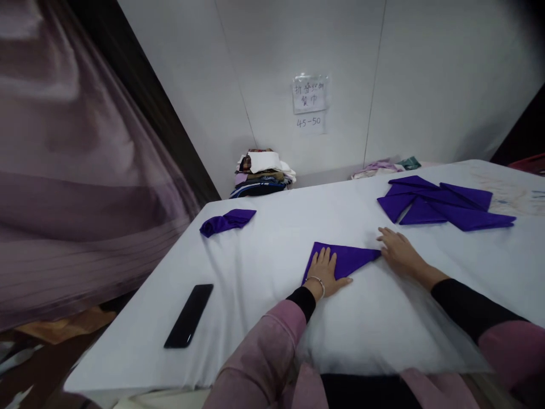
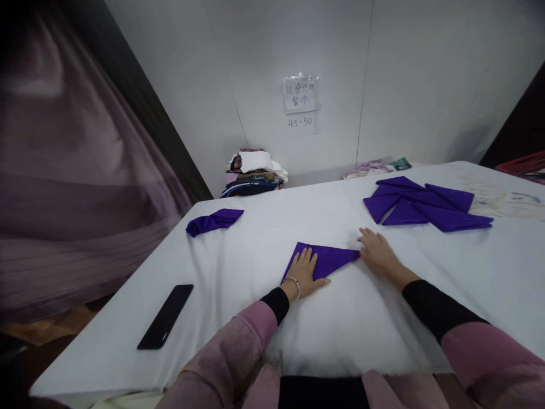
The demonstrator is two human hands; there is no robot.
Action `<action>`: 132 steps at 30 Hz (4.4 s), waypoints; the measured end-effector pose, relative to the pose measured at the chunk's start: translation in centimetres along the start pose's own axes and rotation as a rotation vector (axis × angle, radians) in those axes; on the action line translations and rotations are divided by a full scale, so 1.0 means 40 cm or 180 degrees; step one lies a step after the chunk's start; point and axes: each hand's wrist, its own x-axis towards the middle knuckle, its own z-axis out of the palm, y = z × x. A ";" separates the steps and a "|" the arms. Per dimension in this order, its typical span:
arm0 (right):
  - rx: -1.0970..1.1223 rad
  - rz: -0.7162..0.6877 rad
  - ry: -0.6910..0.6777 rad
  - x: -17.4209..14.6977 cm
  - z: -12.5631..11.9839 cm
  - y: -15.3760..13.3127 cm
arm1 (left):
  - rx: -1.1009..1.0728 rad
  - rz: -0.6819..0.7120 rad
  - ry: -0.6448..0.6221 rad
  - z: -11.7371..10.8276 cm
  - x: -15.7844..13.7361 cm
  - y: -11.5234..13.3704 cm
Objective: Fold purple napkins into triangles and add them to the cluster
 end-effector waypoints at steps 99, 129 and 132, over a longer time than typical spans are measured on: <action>0.0864 -0.1551 -0.0950 0.081 0.081 -0.253 | -0.0160 0.0327 0.0392 -0.035 -0.011 -0.102; 0.1752 0.0296 -0.0210 -0.001 -0.036 0.028 | 0.0061 0.0154 0.0318 -0.075 0.033 -0.116; 0.1859 0.0374 -0.0406 -0.020 -0.034 0.072 | 0.0120 0.0096 0.0351 -0.095 0.043 -0.076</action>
